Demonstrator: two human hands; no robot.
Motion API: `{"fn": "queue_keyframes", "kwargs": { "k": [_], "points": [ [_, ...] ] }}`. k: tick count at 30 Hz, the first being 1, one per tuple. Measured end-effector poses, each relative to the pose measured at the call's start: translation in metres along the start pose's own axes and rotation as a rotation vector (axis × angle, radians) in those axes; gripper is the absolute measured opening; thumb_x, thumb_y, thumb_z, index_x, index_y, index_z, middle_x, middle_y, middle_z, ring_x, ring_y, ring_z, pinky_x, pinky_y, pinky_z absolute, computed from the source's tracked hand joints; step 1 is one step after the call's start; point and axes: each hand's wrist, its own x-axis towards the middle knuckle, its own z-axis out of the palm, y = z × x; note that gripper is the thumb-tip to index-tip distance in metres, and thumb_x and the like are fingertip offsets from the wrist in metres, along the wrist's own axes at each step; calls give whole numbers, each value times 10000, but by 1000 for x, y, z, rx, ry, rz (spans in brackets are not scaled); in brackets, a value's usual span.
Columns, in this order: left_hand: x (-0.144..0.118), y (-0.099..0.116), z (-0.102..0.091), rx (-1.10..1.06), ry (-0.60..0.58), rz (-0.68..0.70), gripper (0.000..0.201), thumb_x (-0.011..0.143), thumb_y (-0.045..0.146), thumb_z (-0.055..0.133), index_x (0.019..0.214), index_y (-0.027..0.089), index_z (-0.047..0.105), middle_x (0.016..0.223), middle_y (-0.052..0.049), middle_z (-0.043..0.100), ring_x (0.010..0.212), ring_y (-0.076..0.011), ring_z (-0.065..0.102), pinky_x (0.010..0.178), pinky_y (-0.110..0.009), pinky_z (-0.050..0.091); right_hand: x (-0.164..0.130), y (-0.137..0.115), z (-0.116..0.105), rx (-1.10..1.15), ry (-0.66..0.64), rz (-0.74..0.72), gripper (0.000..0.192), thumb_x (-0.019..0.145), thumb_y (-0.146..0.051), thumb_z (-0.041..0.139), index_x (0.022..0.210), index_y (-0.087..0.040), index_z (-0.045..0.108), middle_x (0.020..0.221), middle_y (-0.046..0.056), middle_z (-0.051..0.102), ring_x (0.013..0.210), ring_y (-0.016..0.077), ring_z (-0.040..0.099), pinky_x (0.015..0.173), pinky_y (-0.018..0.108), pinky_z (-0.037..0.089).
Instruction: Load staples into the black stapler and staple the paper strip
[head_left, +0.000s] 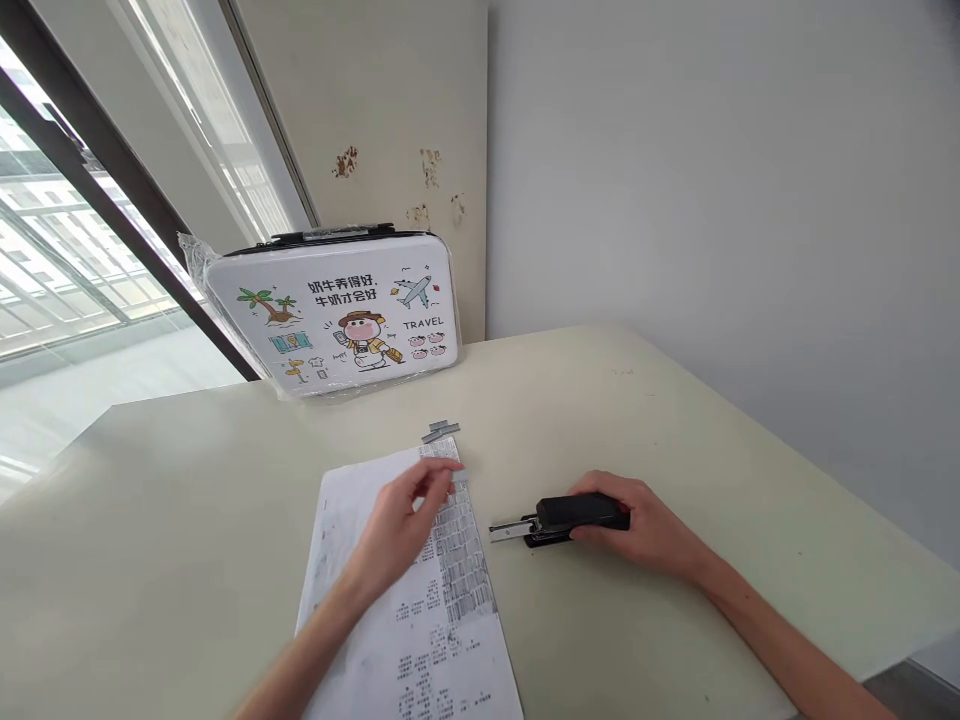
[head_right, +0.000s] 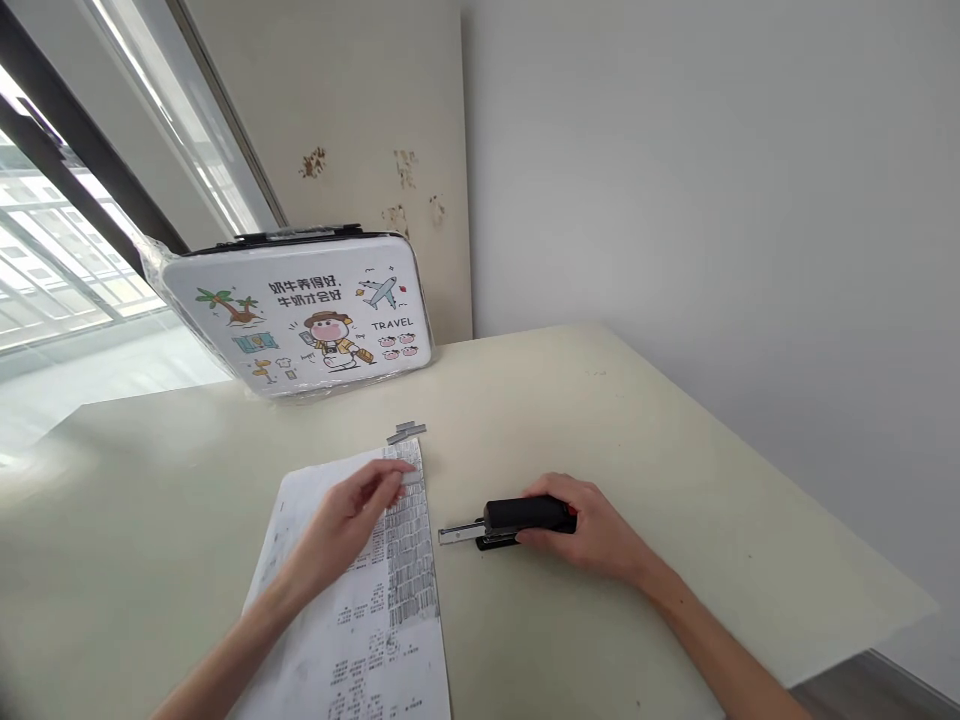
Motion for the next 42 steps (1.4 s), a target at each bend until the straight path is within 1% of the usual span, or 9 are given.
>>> {"fn": "queue_keyframes", "kwargs": {
  "k": [4, 7, 12, 24, 27, 29, 35, 38, 42],
  "points": [
    [-16, 10, 21, -15, -113, -7, 295, 1012, 495, 577, 1161, 296, 735, 885, -5, 700, 844, -195, 672, 741, -298, 539, 0, 0, 0, -28, 6, -7, 289, 886, -505, 766, 1044, -271, 702, 995, 16, 729, 880, 212, 642, 747, 314, 464],
    [-20, 11, 30, 64, -96, 90, 227, 1011, 446, 608, 1133, 315, 749, 893, -2, 683, 838, -191, 664, 689, -282, 533, 1, -1, 0, -33, 7, -10, 290, 892, -503, 760, 1050, -266, 703, 1000, 19, 733, 887, 213, 649, 751, 314, 468],
    [-21, 2, 40, 139, -24, 293, 174, 1020, 374, 624, 1120, 305, 748, 1120, -38, 694, 1051, -227, 661, 889, -360, 572, 1, -3, 0, -34, 6, -25, 309, 898, -524, 744, 1058, -264, 700, 1010, 32, 736, 895, 224, 660, 767, 327, 484],
    [-23, -3, 55, 247, -12, 401, 165, 1041, 339, 607, 1119, 265, 732, 1062, -54, 703, 971, -231, 653, 834, -395, 571, 0, -4, -1, -52, 3, -25, 297, 906, -519, 735, 1052, -264, 694, 1004, 34, 737, 879, 222, 656, 782, 337, 496],
    [-22, -5, 53, 277, -22, 424, 186, 1044, 357, 607, 1143, 251, 724, 1075, -64, 707, 980, -241, 650, 843, -412, 568, -1, -4, -1, -44, -2, -16, 301, 903, -524, 734, 1051, -265, 694, 1000, 33, 735, 874, 223, 653, 777, 339, 494],
    [-20, -5, 44, 278, -57, 433, 192, 1036, 370, 624, 1144, 249, 727, 1082, -66, 712, 990, -245, 653, 855, -416, 568, -1, -3, -1, -37, -4, -11, 308, 896, -522, 740, 1066, -269, 696, 1014, 35, 735, 887, 228, 653, 781, 342, 494],
    [-10, -11, 14, 181, -278, 480, 195, 1022, 391, 659, 1149, 288, 765, 1090, -42, 761, 1007, -230, 681, 898, -389, 570, -1, -4, 0, 25, -2, -6, 278, 884, -496, 764, 1036, -276, 685, 999, 27, 727, 885, 228, 652, 770, 340, 493],
    [-6, -14, 16, 152, -298, 529, 184, 1016, 408, 668, 1076, 278, 785, 1009, -26, 783, 926, -212, 688, 870, -376, 562, -1, -4, 1, 77, -18, -47, 266, 888, -482, 769, 1039, -279, 688, 1042, 30, 714, 911, 227, 656, 779, 341, 493],
    [4, -9, 35, 188, -272, 565, 254, 1011, 481, 656, 999, 257, 773, 922, -23, 778, 869, -205, 684, 835, -369, 543, 0, -4, 2, 101, -39, -66, 269, 886, -483, 773, 1042, -283, 686, 1102, 41, 697, 942, 233, 652, 786, 349, 499]
  ]
}}
